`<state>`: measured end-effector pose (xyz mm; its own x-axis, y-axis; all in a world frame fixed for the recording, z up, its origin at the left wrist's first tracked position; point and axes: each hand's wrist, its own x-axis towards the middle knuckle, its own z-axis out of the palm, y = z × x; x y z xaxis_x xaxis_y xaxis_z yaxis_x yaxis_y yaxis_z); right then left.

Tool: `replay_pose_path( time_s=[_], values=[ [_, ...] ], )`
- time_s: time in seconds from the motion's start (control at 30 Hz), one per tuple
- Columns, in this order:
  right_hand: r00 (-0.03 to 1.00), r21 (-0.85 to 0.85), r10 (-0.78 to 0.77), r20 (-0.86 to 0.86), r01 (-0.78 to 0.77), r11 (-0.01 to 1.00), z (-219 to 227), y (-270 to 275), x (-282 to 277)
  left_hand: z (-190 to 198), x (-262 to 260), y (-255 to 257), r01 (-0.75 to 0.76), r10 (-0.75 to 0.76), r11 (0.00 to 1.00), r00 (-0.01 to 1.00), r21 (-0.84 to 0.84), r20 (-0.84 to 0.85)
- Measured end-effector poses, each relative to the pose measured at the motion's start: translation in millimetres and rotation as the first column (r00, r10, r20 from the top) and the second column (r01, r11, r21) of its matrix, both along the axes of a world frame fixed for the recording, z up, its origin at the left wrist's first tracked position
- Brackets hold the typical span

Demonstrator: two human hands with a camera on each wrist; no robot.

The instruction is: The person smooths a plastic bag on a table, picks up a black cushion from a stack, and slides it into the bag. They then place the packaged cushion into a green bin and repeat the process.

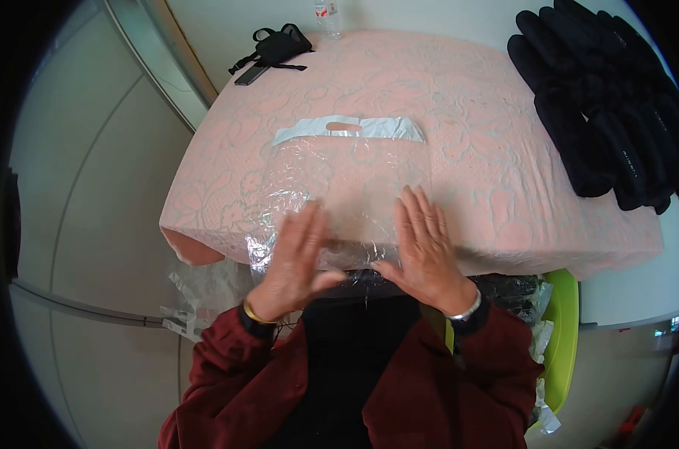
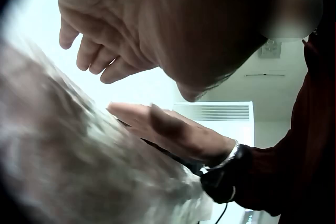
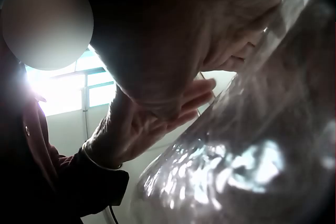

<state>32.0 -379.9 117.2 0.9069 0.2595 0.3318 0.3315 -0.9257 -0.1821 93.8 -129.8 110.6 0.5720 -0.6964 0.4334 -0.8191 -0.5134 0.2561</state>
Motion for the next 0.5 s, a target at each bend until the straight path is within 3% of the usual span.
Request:
replay_pose_path(
  time_s=[0.03,0.13,0.2,0.33,0.5],
  values=[
    [1.0,-0.003,0.002,0.008,-0.002,1.0,-3,4,6,-7,1,-19,0.065,-0.065,0.998,0.998,-0.017,-0.013],
    [0.996,-0.031,0.086,-0.003,-0.086,0.996,-25,7,26,-26,7,-48,0.072,-0.072,0.997,0.997,0.029,-0.003],
    [0.997,-0.036,0.064,-0.035,-0.066,0.997,-23,-3,24,-31,12,-50,0.083,-0.082,0.995,0.996,0.05,-0.018],
    [0.993,-0.035,0.009,-0.117,-0.013,0.999,-18,-29,14,-24,34,3,0.004,-0.012,0.979,0.999,0.202,0.035],
    [0.988,-0.107,-0.049,-0.147,0.033,0.994,-14,-41,11,-17,59,63,-0.235,0.226,0.927,0.972,0.293,0.063]
  ],
)
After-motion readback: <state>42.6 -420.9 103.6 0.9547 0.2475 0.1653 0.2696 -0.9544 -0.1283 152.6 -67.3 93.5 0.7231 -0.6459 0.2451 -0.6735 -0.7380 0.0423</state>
